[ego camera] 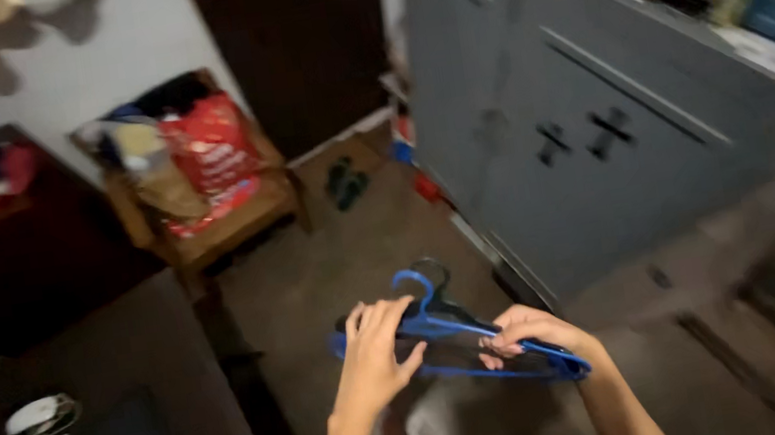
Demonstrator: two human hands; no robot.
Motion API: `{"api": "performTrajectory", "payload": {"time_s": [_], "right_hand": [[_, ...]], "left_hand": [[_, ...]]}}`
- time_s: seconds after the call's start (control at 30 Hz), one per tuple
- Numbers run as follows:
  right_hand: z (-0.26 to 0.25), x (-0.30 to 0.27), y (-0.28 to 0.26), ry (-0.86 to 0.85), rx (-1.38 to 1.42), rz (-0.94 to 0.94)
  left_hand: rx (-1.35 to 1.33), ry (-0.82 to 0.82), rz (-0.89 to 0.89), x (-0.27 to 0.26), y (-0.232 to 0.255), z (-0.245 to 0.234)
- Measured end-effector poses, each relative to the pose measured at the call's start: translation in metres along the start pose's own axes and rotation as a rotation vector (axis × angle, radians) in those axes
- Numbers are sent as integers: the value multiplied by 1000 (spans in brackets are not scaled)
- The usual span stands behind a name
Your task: The person coils a white cable by hand, places a blue pouch onto a cluttered cabinet, opens a small cardboard box to show cards inside, and hangs several plastic hangers onto a wall-mounted rack.
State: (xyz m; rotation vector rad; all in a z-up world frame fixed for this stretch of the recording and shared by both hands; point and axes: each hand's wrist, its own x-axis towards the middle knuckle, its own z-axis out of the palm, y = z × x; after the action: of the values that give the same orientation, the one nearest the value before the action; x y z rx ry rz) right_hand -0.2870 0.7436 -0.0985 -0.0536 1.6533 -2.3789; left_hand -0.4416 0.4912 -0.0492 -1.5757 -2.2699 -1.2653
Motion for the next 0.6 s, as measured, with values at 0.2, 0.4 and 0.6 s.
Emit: {"api": "performTrajectory", "payload": {"time_s": [0.2, 0.4, 0.6], "right_hand": [[-36, 117, -54, -95, -284, 189], [-55, 232, -169, -43, -971, 67], [-36, 325, -193, 614, -1312, -437]], "left_hand": [[-21, 75, -158, 38, -84, -23], [32, -8, -354, 115, -153, -89], [127, 227, -520, 179, -195, -138]]}}
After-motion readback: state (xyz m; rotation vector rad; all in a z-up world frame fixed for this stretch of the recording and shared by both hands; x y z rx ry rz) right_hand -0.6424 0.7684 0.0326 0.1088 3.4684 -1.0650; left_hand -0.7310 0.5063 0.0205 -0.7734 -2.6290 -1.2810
